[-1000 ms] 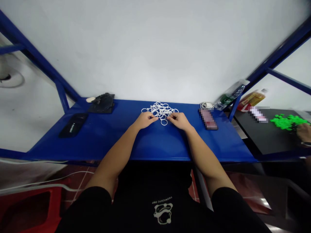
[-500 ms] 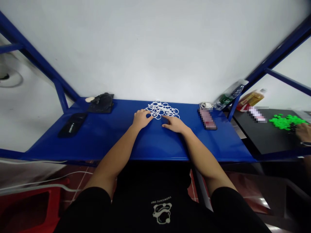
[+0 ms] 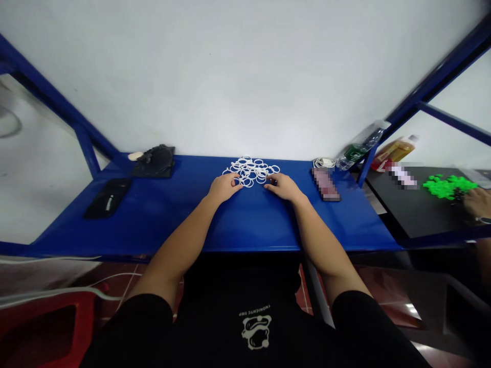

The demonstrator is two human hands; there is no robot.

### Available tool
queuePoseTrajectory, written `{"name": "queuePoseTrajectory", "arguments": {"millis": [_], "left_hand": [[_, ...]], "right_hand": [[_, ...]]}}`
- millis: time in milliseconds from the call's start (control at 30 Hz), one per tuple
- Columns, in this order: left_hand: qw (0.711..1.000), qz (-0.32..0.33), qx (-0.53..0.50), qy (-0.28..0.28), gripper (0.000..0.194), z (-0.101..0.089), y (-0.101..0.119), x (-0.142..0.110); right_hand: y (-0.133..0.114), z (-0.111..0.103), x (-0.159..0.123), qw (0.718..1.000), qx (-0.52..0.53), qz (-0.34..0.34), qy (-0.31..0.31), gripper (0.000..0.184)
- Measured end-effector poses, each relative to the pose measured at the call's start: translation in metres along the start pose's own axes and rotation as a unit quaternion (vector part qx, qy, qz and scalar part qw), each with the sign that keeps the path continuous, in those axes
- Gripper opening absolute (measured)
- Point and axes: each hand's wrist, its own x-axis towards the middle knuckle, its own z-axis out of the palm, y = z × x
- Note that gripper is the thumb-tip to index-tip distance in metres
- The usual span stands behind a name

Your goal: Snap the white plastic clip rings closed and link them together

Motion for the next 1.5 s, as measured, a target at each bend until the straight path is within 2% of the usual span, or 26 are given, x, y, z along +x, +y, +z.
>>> {"name": "queuePoseTrajectory", "arguments": {"millis": [67,233,367,500,700,767,867,933,1033,1200,1267,1400,1500], "left_hand": [[1.000,-0.013,-0.010,-0.001,0.042,0.003,0.002,0.002],[0.998,-0.002,-0.008,0.056,0.029,0.009,0.009,0.008],[0.998,0.005,-0.022,0.055,0.025,0.011,0.014,0.009],[0.995,0.067,-0.052,0.045,0.027,0.013,0.016,0.002],[0.986,0.167,0.002,-0.004,0.035,0.016,0.020,-0.003],[0.983,0.183,0.017,-0.017,0.039,0.016,0.022,-0.003],[0.980,0.194,0.030,-0.028,0.043,0.017,0.023,-0.004],[0.980,0.193,0.039,-0.034,0.046,0.018,0.022,-0.005],[0.981,0.185,0.040,-0.038,0.051,0.019,0.021,-0.006],[0.987,0.158,0.017,-0.002,0.059,0.019,0.017,-0.005],[0.989,0.147,0.015,0.006,0.054,0.017,0.017,-0.005],[0.993,0.106,0.044,0.011,0.026,0.013,0.018,-0.004],[0.994,0.067,0.076,0.028,0.024,0.011,0.015,-0.003]], "right_hand": [[-0.002,0.005,0.001,1.000,0.014,-0.011,0.011,0.021],[-0.014,0.020,0.003,0.999,0.024,-0.032,-0.029,0.018],[-0.015,0.031,0.009,0.996,0.006,-0.090,0.015,0.044],[-0.008,0.036,0.011,0.992,0.009,-0.123,0.034,0.052],[-0.009,0.034,0.008,0.990,0.054,-0.102,0.080,0.027],[-0.014,0.034,0.007,0.991,0.068,-0.091,0.071,0.022],[-0.020,0.034,0.006,0.991,0.087,-0.097,0.023,0.022],[-0.021,0.035,0.006,0.991,0.078,-0.104,0.011,0.024],[-0.018,0.035,0.006,0.993,0.057,-0.102,0.032,0.029],[-0.012,0.034,0.005,0.991,0.068,-0.104,0.048,0.034],[-0.012,0.033,0.005,0.991,0.069,-0.105,0.046,0.034],[-0.013,0.032,0.005,0.994,0.055,-0.085,0.045,0.031],[-0.012,0.031,0.006,0.997,0.040,-0.048,0.055,0.030]]}}
